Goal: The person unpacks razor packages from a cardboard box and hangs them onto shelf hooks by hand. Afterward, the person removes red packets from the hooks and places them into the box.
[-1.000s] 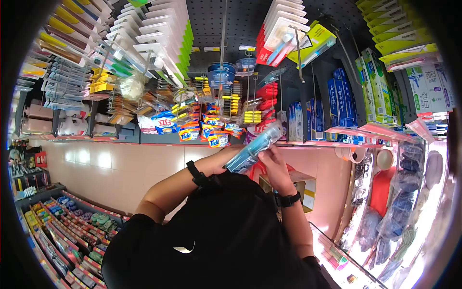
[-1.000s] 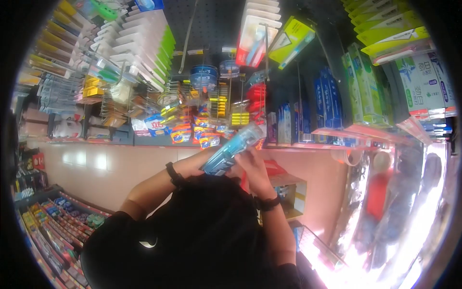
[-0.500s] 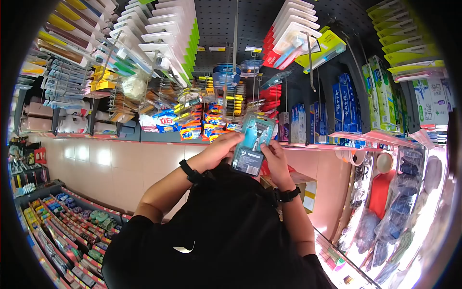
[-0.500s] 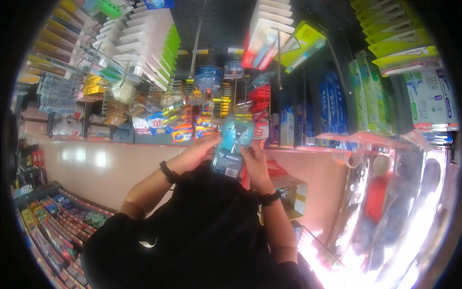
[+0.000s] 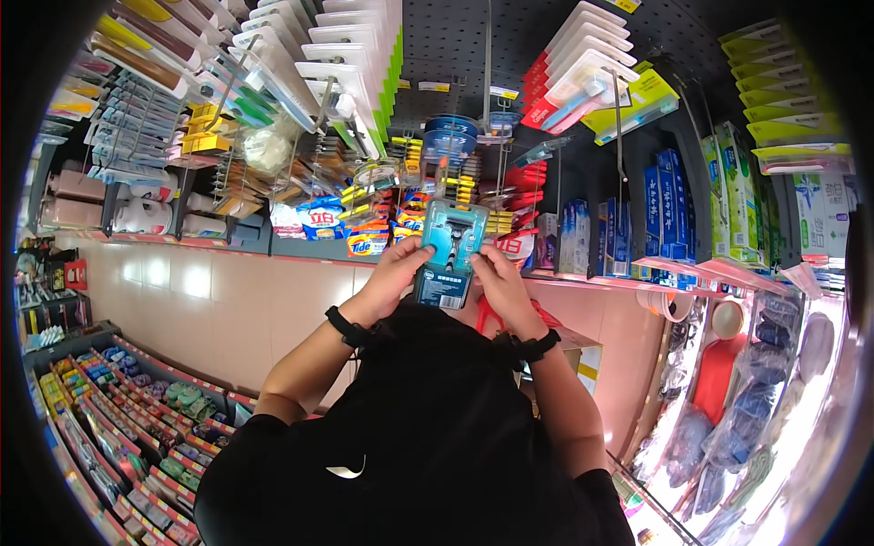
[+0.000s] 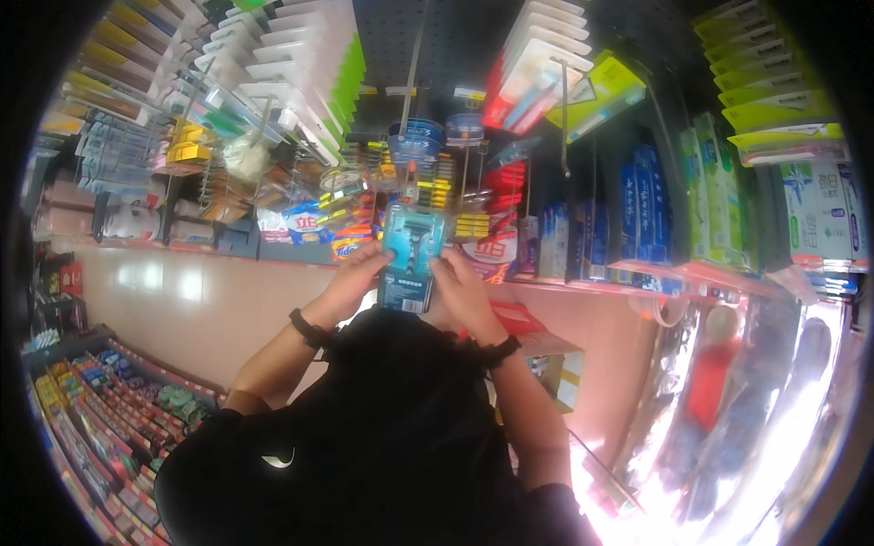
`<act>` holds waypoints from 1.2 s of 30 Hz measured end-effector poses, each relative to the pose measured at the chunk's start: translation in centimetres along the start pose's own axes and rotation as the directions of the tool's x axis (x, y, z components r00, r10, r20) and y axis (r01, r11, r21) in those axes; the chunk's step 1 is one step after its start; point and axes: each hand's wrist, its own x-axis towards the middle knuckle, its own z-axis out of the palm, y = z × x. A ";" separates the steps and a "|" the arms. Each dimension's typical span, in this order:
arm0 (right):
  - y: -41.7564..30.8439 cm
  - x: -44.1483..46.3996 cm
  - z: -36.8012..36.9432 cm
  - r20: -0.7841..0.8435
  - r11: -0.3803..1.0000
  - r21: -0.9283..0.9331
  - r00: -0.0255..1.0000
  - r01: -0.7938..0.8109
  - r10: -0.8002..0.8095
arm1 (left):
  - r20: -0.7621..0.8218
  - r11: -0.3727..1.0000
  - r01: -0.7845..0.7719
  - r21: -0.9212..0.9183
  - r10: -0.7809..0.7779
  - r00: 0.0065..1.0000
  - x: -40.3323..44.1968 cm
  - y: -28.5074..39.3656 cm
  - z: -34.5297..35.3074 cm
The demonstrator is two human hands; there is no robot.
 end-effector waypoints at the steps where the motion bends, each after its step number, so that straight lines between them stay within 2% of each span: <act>1: -0.3 0.2 0.2 0.003 1.000 0.000 1.000 0.000 0.000 | -0.013 1.000 -0.002 -0.010 0.001 1.000 0.0 0.0 -0.2; 3: -0.8 0.5 0.5 0.019 0.997 0.002 0.997 -0.072 0.072 | -0.028 1.000 -0.004 -0.021 0.003 1.000 -0.1 0.1 -0.5; 10: -0.3 1.6 1.3 0.034 0.999 -0.006 0.998 -0.052 0.052 | -0.046 0.999 0.002 -0.033 -0.004 0.999 0.2 0.4 -1.2; 17: 0.4 2.0 1.6 -0.004 0.994 0.042 0.995 -0.102 0.102 | -0.061 0.999 -0.005 -0.040 0.002 0.998 0.5 0.6 -1.2; 28: -0.7 0.7 0.4 0.017 0.992 0.090 0.996 -0.091 0.089 | -0.014 0.999 0.025 -0.047 -0.026 1.000 0.8 0.4 -0.6; 36: -0.7 0.0 -0.4 -0.003 0.983 0.110 0.988 -0.150 0.151 | 0.004 0.997 0.061 -0.039 -0.061 0.998 0.8 0.8 0.7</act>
